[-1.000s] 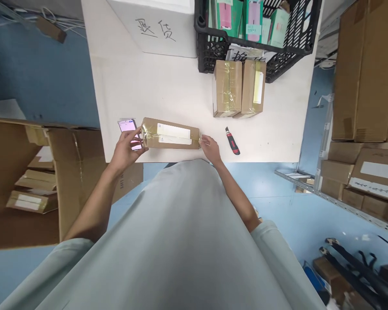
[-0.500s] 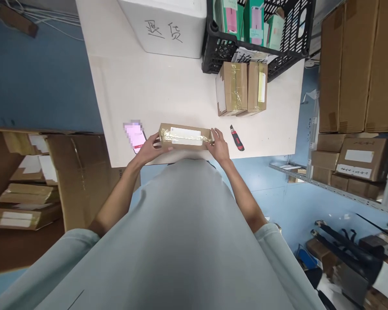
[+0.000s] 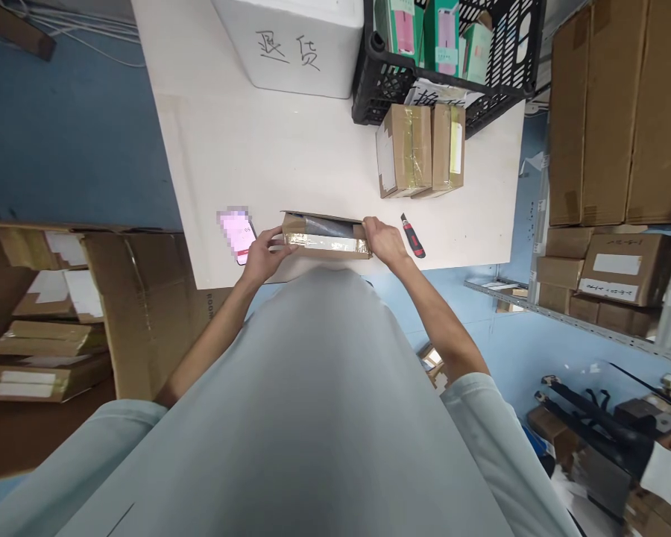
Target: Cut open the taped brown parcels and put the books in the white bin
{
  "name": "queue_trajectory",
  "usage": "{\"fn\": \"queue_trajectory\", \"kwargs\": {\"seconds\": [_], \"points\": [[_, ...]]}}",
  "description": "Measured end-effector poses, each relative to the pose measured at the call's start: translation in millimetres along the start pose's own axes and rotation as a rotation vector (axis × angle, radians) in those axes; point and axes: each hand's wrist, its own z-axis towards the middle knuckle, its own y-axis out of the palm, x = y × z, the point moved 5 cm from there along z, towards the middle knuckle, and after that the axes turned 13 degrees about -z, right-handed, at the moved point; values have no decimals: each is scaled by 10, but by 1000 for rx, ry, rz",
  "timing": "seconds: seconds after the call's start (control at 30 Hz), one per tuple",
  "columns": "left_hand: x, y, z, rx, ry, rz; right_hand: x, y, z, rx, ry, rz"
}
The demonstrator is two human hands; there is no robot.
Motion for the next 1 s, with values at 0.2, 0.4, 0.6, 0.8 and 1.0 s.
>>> {"fn": "queue_trajectory", "kwargs": {"seconds": [0.2,0.4,0.6,0.8,1.0], "points": [[234,44,-174,4,179,191,172,-94,359,6,52,110],[637,366,-234,-215,377,641,299,3,498,24,127,233],[739,490,-224,-221,418,804,411,139,618,81,170,423],[591,494,-416,-182,382,805,489,378,743,44,259,673],[533,511,-615,-271,341,752,454,327,590,147,356,638]]}}
